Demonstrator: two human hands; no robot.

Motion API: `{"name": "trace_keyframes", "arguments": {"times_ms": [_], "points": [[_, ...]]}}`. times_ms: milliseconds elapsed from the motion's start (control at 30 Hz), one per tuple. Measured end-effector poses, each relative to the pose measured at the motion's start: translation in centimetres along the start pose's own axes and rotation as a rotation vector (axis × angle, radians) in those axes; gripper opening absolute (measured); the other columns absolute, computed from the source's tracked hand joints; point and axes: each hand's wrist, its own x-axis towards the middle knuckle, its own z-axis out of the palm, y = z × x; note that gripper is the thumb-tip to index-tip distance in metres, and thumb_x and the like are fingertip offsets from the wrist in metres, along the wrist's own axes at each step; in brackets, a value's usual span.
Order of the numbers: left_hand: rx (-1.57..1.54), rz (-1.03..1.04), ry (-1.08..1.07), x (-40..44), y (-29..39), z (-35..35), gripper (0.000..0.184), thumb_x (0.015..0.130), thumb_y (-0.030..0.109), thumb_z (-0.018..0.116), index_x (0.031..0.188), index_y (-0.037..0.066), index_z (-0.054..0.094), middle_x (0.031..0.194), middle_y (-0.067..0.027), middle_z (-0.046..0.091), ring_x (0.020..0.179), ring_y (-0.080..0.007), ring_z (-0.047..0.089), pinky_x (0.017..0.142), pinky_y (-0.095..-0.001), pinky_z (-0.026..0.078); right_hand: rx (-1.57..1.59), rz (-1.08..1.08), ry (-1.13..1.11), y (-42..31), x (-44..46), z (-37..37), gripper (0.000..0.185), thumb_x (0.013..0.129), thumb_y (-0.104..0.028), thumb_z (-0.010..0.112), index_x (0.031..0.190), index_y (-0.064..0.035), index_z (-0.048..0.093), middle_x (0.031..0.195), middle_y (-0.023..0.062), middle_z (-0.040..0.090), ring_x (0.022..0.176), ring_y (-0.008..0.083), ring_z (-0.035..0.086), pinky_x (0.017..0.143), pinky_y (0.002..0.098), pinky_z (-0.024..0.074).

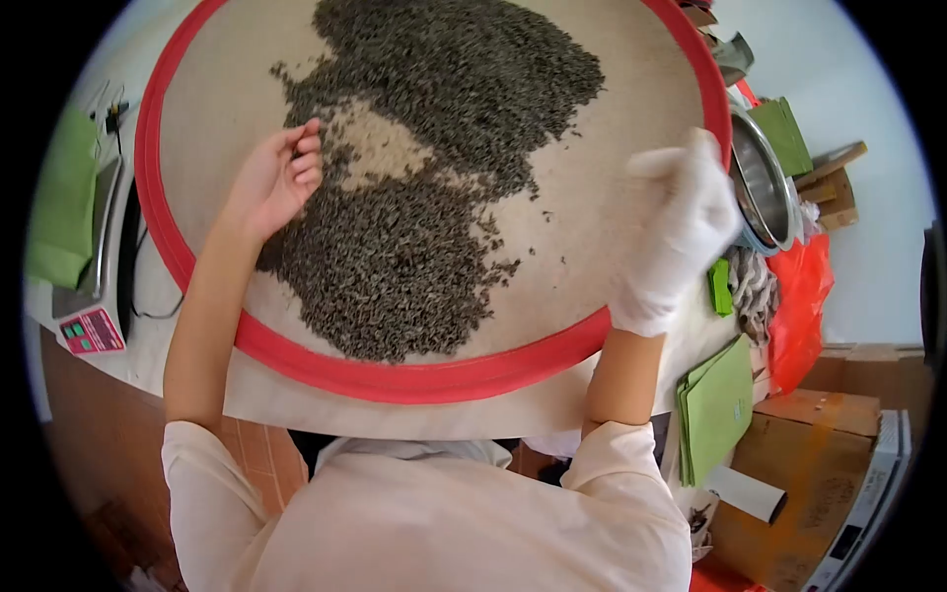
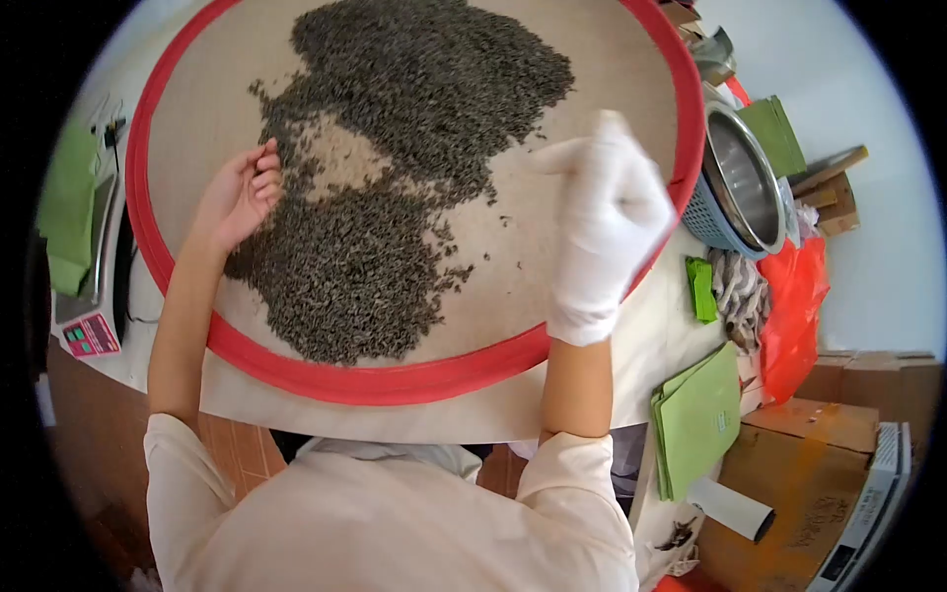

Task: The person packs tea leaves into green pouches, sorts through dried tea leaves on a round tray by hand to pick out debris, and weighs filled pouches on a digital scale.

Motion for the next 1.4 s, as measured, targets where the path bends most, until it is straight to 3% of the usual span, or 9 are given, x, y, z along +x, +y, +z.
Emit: {"name": "trace_keyframes", "arguments": {"times_ms": [300, 533, 700, 767, 867, 933, 1067, 1167, 1400], "points": [[0.285, -0.146, 0.060, 3.9, -3.5, 12.2, 0.016, 0.098, 0.006, 0.044, 0.113, 0.001, 0.048, 0.085, -0.0022, 0.049, 0.073, -0.0115, 0.047, 0.065, -0.0242, 0.045, 0.382, -0.154, 0.354, 0.8, 5.4, -10.8, 0.049, 0.101, -0.034, 0.041, 0.080, 0.0000, 0.069, 0.051, -0.0023, 0.043, 0.050, 0.0062, 0.036, 0.053, 0.0226, 0.0282], [0.280, -0.341, -0.272, 15.8, -14.1, 29.4, 0.024, 0.097, 0.000, 0.045, 0.120, -0.005, 0.043, 0.101, -0.0101, 0.050, 0.092, -0.0192, 0.056, 0.089, -0.0284, 0.053, 0.451, -0.136, 0.647, 1.4, 5.9, -17.9, 0.050, 0.100, -0.037, 0.042, 0.083, 0.0012, 0.069, 0.054, -0.0006, 0.045, 0.051, 0.0080, 0.041, 0.051, 0.0220, 0.0311], [0.309, -0.352, -0.566, 18.9, -21.8, 45.8, 0.055, 0.102, 0.020, 0.040, 0.145, -0.007, 0.017, 0.138, -0.0239, 0.038, 0.132, -0.0298, 0.038, 0.109, -0.0385, 0.039, 0.432, -0.135, 0.733, 2.4, 6.4, -19.7, 0.052, 0.101, -0.037, 0.040, 0.083, 0.0023, 0.069, 0.051, 0.0006, 0.045, 0.048, 0.0085, 0.042, 0.051, 0.0210, 0.0327], [0.656, -0.194, -0.404, 17.6, -23.2, 48.4, 0.072, 0.102, 0.043, 0.034, 0.150, -0.002, 0.005, 0.151, -0.0228, 0.023, 0.141, -0.0296, 0.025, 0.113, -0.0444, 0.031, 0.548, -0.144, 0.637, 2.6, 6.5, -19.8, 0.049, 0.102, -0.036, 0.038, 0.108, 0.0057, 0.063, 0.068, 0.0065, 0.057, 0.062, 0.0140, 0.052, 0.060, 0.0240, 0.0406], [0.757, 0.006, -0.688, 16.5, -24.4, 44.2, 0.082, 0.097, 0.062, 0.032, 0.150, 0.002, 0.014, 0.150, -0.0190, 0.030, 0.139, -0.0296, 0.031, 0.111, -0.0468, 0.032, 1.161, -0.147, 0.227, 3.4, 7.5, -19.9, 0.068, 0.101, -0.041, 0.038, 0.144, 0.0094, 0.026, 0.143, 0.0299, 0.038, 0.127, 0.0340, 0.046, 0.106, 0.0415, 0.0389], [0.589, -0.122, -0.982, 12.9, -23.6, 42.3, 0.085, 0.093, 0.069, 0.031, 0.144, 0.002, 0.028, 0.143, -0.0187, 0.041, 0.132, -0.0288, 0.041, 0.110, -0.0439, 0.035, 1.744, -0.066, -0.034, 3.3, 8.2, -17.7, 0.075, 0.099, -0.043, 0.041, 0.147, 0.0092, 0.017, 0.152, 0.0304, 0.020, 0.141, 0.0359, 0.026, 0.116, 0.0448, 0.0240], [0.172, -0.193, -0.955, 5.0, -21.4, 39.1, 0.085, 0.092, 0.072, 0.026, 0.140, 0.003, 0.036, 0.134, -0.0148, 0.051, 0.124, -0.0268, 0.049, 0.108, -0.0429, 0.037, 2.054, 0.104, -0.300, 1.6, 8.0, -12.6, 0.088, 0.095, -0.058, 0.040, 0.149, 0.0063, 0.012, 0.156, 0.0247, 0.013, 0.145, 0.0351, 0.014, 0.119, 0.0414, 0.0142], [0.162, 0.128, -0.963, 2.1, -20.4, 36.0, 0.074, 0.095, 0.061, 0.040, 0.140, 0.003, 0.035, 0.127, -0.0133, 0.053, 0.121, -0.0234, 0.051, 0.106, -0.0407, 0.038, 2.272, 0.169, -0.422, -0.5, 6.1, -10.4, 0.089, 0.095, -0.058, 0.039, 0.149, 0.0052, 0.010, 0.157, 0.0235, 0.011, 0.145, 0.0344, 0.013, 0.119, 0.0407, 0.0130], [0.559, 0.324, -0.693, -5.6, -20.8, 27.8, 0.066, 0.094, 0.042, 0.058, 0.141, 0.001, 0.036, 0.131, -0.0145, 0.053, 0.123, -0.0211, 0.049, 0.104, -0.0363, 0.039, 1.692, 0.043, -0.438, -5.9, 0.6, -6.9, 0.090, 0.092, -0.055, 0.047, 0.154, -0.0122, -0.003, 0.158, 0.0205, -0.008, 0.147, 0.0354, 0.000, 0.118, 0.0506, 0.0039]]}}
